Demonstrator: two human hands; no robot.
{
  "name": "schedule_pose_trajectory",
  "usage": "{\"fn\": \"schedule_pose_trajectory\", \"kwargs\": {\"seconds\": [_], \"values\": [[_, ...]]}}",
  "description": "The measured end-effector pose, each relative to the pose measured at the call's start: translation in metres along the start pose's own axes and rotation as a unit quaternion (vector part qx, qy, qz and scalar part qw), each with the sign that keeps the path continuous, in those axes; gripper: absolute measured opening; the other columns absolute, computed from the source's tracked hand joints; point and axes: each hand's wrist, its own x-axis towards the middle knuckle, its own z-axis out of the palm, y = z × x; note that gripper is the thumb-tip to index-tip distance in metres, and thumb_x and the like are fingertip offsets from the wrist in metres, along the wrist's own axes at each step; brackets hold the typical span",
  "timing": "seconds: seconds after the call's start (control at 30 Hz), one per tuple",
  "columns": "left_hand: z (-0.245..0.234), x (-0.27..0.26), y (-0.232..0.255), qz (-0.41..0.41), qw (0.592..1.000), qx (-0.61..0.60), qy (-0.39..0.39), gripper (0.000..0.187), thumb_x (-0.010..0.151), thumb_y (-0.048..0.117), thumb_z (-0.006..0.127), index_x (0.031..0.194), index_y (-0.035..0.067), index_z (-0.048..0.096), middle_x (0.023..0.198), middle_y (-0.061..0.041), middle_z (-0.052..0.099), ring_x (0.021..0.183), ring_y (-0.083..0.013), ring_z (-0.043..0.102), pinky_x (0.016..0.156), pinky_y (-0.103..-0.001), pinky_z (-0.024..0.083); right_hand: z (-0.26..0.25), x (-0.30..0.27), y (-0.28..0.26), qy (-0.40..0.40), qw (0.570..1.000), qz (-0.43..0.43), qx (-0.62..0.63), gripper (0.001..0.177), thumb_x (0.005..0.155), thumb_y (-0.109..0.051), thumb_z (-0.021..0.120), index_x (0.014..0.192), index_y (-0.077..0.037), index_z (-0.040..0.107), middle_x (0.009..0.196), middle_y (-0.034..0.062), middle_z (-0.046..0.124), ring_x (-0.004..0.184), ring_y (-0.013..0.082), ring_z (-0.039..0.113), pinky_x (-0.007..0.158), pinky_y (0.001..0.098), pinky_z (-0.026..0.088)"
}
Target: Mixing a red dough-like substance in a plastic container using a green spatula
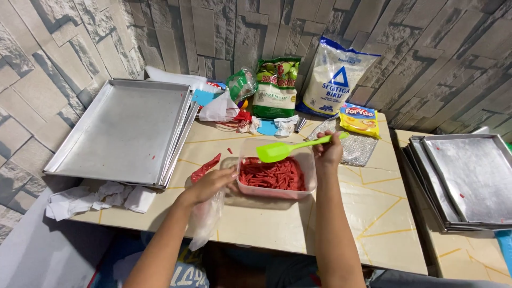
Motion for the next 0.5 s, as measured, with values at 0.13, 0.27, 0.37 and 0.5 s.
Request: {"fn": "schedule_pose_trajectory", "kwargs": {"seconds": [0.13, 0.27, 0.37, 0.5], "values": [[-0.008, -0.008, 0.002, -0.037, 0.99, 0.135, -0.004, 0.059, 0.09, 0.045, 0.053, 0.127, 0.003, 0.069, 0.114, -0.025, 0.074, 0.121, -0.0418, 0.062, 0.105, -0.049, 0.045, -0.012, -0.003, -0.024, -0.009, 1.0, 0.008, 0.027, 0.038, 0.11, -0.047, 0.036, 0.101, -0.016, 0.057, 0.079, 0.0045, 0.066, 0.043, 0.0069, 0.035, 0.038, 0.018, 0.025], [-0.025, 0.02, -0.031, -0.084, 0.93, 0.357, 0.035, 0.04, 0.091, 0.038, 0.057, 0.124, 0.018, 0.07, 0.129, -0.01, 0.067, 0.125, -0.0325, 0.061, 0.102, -0.048, 0.049, -0.018, 0.005, -0.021, -0.016, 0.998, 0.029, 0.049, 0.038, 0.108, -0.048, 0.038, 0.102, -0.016, 0.059, 0.082, 0.0033, 0.066, 0.044, 0.0084, 0.034, 0.039, 0.0187, 0.024], [-0.048, 0.072, -0.065, -0.069, 0.898, 0.428, 0.076, 0.041, 0.092, 0.034, 0.059, 0.13, 0.019, 0.064, 0.135, -0.009, 0.059, 0.128, -0.0317, 0.058, 0.101, -0.05, 0.049, -0.012, -0.002, -0.022, -0.023, 0.998, 0.034, 0.047, 0.038, 0.108, -0.049, 0.038, 0.102, -0.017, 0.059, 0.082, 0.0025, 0.065, 0.044, 0.0081, 0.034, 0.039, 0.019, 0.024], [-0.062, 0.125, -0.091, -0.028, 0.854, 0.508, 0.11, 0.048, 0.09, 0.033, 0.065, 0.137, 0.023, 0.058, 0.133, -0.007, 0.054, 0.125, -0.0319, 0.059, 0.095, -0.053, 0.053, -0.015, -0.002, -0.025, -0.024, 0.998, 0.043, 0.045, 0.038, 0.109, -0.05, 0.037, 0.102, -0.019, 0.058, 0.082, -0.0018, 0.063, 0.044, 0.0069, 0.034, 0.04, 0.0208, 0.025]]}}
